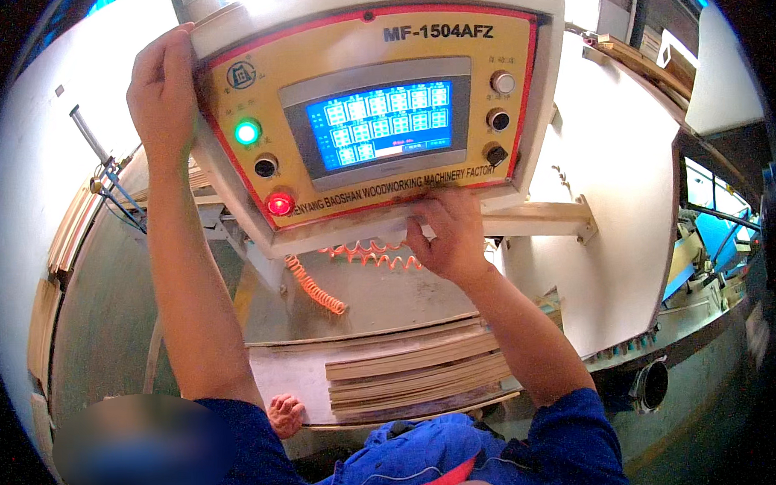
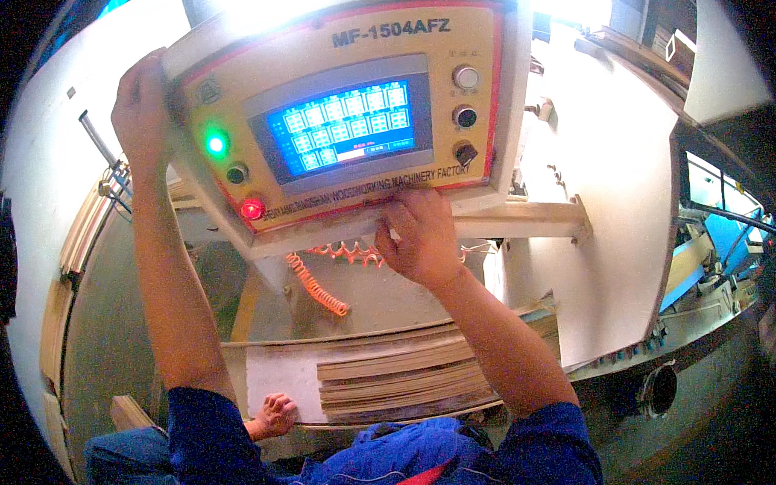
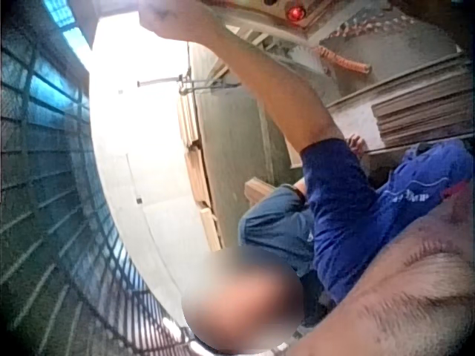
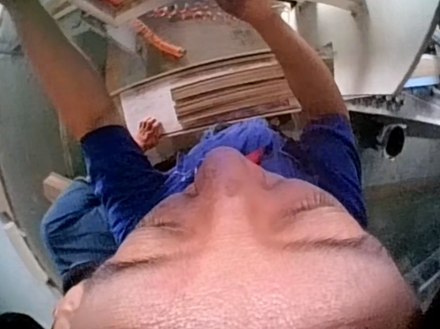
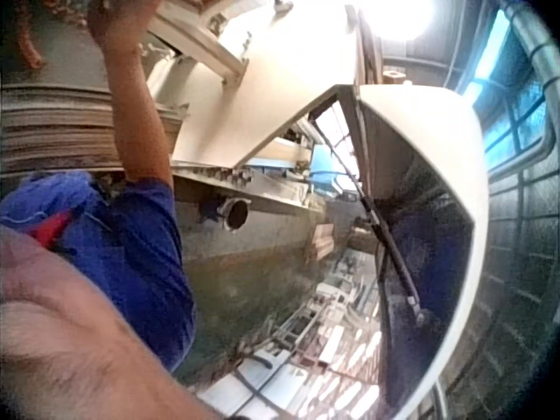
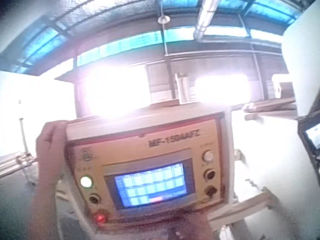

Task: The person operates a CNC woodworking machine's touchscreen control panel, navigating menus and pressing buttons to configure settings. They then walk to a nearby table, pick up a long wooden plank, and place it on the machine's conveyor belt before returning to the control panel.

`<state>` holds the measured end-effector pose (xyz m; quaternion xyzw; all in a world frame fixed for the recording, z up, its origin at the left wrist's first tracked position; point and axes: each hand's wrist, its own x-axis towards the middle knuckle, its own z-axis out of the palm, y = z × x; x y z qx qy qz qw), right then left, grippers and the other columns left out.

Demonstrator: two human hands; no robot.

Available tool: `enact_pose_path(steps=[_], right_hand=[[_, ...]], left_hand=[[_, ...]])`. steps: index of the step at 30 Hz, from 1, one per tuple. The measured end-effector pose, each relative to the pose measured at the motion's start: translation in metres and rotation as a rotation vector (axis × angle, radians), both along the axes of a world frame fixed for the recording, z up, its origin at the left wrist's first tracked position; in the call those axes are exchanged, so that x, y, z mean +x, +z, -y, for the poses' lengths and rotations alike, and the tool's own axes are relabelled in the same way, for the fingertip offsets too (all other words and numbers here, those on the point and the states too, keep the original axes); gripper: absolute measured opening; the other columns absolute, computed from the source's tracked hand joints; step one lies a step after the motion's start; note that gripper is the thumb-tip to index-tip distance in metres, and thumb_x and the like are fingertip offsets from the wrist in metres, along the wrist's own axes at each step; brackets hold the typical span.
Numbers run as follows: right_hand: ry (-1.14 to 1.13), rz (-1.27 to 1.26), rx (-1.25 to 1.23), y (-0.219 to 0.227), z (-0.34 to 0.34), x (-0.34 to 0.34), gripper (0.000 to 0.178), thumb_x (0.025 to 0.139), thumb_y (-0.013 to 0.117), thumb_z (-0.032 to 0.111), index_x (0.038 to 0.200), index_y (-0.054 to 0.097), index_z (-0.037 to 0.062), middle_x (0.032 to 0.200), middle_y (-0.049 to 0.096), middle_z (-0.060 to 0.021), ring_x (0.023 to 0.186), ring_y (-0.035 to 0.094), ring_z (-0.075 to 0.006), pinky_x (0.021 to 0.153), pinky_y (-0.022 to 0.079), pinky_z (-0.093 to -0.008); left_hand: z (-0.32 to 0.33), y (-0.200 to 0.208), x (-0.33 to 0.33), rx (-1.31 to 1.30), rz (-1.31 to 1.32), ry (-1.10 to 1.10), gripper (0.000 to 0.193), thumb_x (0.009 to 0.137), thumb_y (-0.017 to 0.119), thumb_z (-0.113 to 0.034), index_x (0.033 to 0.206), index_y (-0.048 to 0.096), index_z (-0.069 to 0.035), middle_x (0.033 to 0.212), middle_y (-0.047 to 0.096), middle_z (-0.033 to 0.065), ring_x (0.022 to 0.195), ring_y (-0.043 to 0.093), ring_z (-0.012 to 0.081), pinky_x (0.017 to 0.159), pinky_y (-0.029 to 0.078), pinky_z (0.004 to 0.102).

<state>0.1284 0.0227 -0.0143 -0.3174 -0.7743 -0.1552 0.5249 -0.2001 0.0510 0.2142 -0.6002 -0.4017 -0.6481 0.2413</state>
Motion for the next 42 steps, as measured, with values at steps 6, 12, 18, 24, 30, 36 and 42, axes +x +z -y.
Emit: enact_pose_path(steps=[6,12,18,24,30,36,42], right_hand=[[-0.004,0.013,-0.008,0.0,0.0,0.001,0.024,0.07,0.074,0.009,0.091,0.063,0.0087,0.1,0.062,-0.0123,0.093,0.058,-0.0358,0.08,0.045,-0.0479],[-0.013,0.003,-0.012,0.003,0.002,0.0,0.025,0.07,0.075,0.01,0.092,0.063,0.0092,0.102,0.062,-0.0115,0.094,0.058,-0.0351,0.081,0.045,-0.0472],[-0.012,-0.001,-0.006,0.003,0.003,-0.002,0.025,0.07,0.075,0.01,0.092,0.063,0.0094,0.1,0.062,-0.0102,0.094,0.057,-0.0346,0.081,0.045,-0.0466],[-0.01,0.002,-0.009,0.002,0.002,-0.001,0.025,0.07,0.075,0.01,0.092,0.063,0.0095,0.099,0.062,-0.0098,0.095,0.057,-0.0346,0.082,0.045,-0.0466],[-0.028,0.006,-0.02,0.003,0.004,-0.002,0.024,0.07,0.075,0.01,0.092,0.063,0.0098,0.1,0.062,-0.0097,0.096,0.057,-0.0344,0.082,0.045,-0.0467],[-0.02,0.022,-0.038,0.006,0.001,-0.002,0.025,0.072,0.075,0.013,0.095,0.064,0.0096,0.097,0.063,-0.0114,0.093,0.059,-0.0354,0.079,0.046,-0.0476],[0.005,0.008,-0.086,0.018,0.008,-0.016,0.037,0.076,0.074,0.013,0.111,0.063,0.0086,0.085,0.064,-0.0089,0.08,0.063,-0.0318,0.071,0.049,-0.045]], left_hand=[[-0.003,0.0,0.0,0.037,-0.022,-0.004,0.032,0.102,0.059,-0.036,0.115,0.076,-0.012,0.113,0.073,0.0063,0.102,0.066,0.0163,0.092,0.05,0.0315],[0.0,-0.001,0.004,0.018,0.01,0.001,0.032,0.102,0.06,-0.037,0.114,0.076,-0.012,0.113,0.073,0.0063,0.102,0.066,0.0164,0.092,0.051,0.0319],[-0.001,-0.002,0.003,0.025,0.026,-0.046,0.032,0.102,0.06,-0.037,0.114,0.076,-0.012,0.113,0.073,0.0063,0.103,0.067,0.0162,0.092,0.051,0.0317],[0.0,-0.001,0.003,0.023,0.016,-0.032,0.032,0.102,0.06,-0.036,0.114,0.075,-0.011,0.113,0.073,0.0064,0.103,0.067,0.0166,0.093,0.05,0.032],[0.0,0.0,0.002,0.022,0.018,-0.046,0.031,0.102,0.06,-0.035,0.114,0.076,-0.011,0.113,0.073,0.0073,0.102,0.067,0.0169,0.092,0.05,0.0319],[-0.005,0.0,-0.002,0.027,0.026,-0.085,0.033,0.102,0.059,-0.036,0.114,0.075,-0.01,0.112,0.072,0.0081,0.103,0.066,0.018,0.093,0.05,0.0323],[-0.007,-0.002,-0.005,0.075,-0.018,-0.088,0.034,0.101,0.061,-0.036,0.113,0.075,-0.008,0.11,0.072,0.0092,0.102,0.066,0.0196,0.092,0.05,0.0329]])
